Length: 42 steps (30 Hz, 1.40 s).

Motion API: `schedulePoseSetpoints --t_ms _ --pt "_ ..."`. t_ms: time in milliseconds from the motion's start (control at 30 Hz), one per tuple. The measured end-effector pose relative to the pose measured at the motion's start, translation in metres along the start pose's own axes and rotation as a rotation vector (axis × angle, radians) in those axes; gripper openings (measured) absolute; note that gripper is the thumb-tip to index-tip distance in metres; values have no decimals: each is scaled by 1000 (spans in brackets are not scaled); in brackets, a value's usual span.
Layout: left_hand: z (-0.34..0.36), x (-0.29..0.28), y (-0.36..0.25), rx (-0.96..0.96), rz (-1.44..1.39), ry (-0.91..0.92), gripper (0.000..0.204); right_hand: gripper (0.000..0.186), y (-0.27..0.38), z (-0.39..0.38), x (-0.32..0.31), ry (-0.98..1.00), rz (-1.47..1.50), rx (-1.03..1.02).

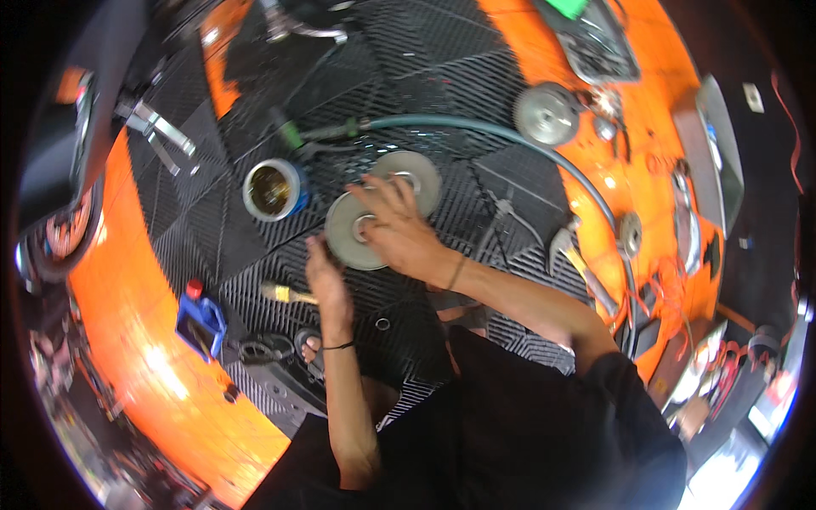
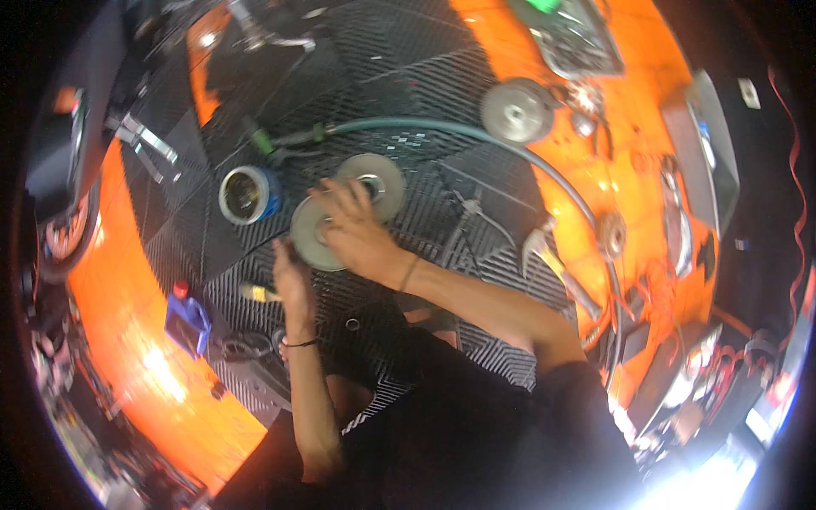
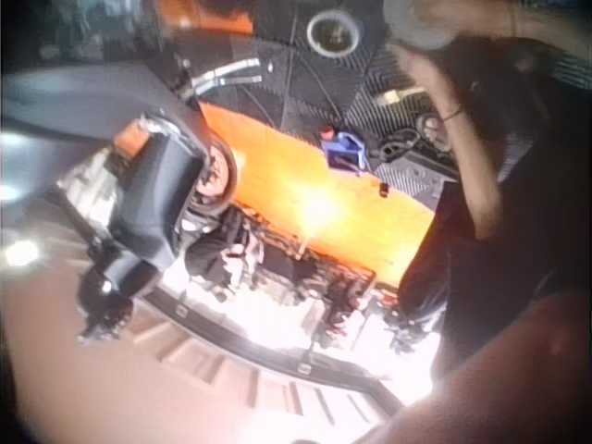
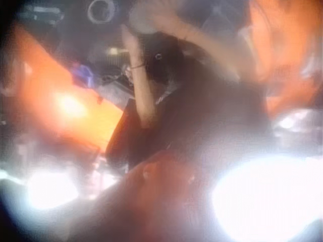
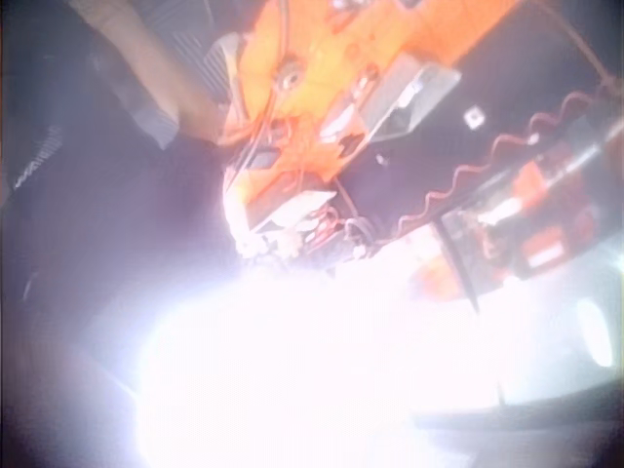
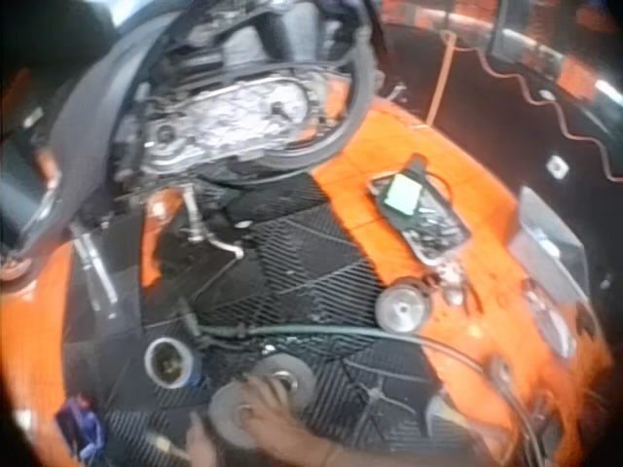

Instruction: The person cleans and lubricates a motorcycle pulley assembly by hand and with a brush, then uses a hammer and a screwdriver to assemble the components on a shop floor.

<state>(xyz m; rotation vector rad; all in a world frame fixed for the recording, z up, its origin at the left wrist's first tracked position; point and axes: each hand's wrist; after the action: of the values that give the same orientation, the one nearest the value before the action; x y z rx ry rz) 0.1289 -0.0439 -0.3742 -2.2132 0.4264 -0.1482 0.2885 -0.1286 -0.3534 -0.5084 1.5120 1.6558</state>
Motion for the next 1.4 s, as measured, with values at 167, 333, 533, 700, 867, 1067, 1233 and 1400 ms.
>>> schedulePoseSetpoints --t_ms 167,333,533,700,867,1067,1233,1400 --pt "10 -19 -16 75 -66 27 67 34 -7 2 14 -176 -75 12" --pt "5 -18 -52 276 17 -66 62 44 8 -39 -21 -443 72 209" --pt "4 7 -103 676 222 -234 52 43 6 -189 -53 -600 -77 633" --pt "-6 41 -136 883 325 -132 48 45 -12 -399 -98 -971 -785 1422" --pt "-25 86 -130 753 257 12 44 67 -15 -604 -78 -732 -592 1622" --pt "-18 94 -105 945 396 215 36 32 -26 -562 -108 -908 -531 1729" --pt "-81 150 -73 768 471 543 16 40 18 -441 -163 -966 -304 1764" --pt "-136 195 -7 249 472 1434 58 28 56 -320 -144 -1023 305 1270"
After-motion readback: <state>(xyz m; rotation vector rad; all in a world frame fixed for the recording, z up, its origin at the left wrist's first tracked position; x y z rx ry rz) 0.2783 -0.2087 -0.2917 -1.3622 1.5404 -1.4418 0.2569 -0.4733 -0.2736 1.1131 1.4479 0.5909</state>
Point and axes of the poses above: each hand's wrist, its own z-axis towards the middle knuckle, its own x-axis out of the palm, y = z × x, and after that the axes turned 1 degree about -x, right-handed
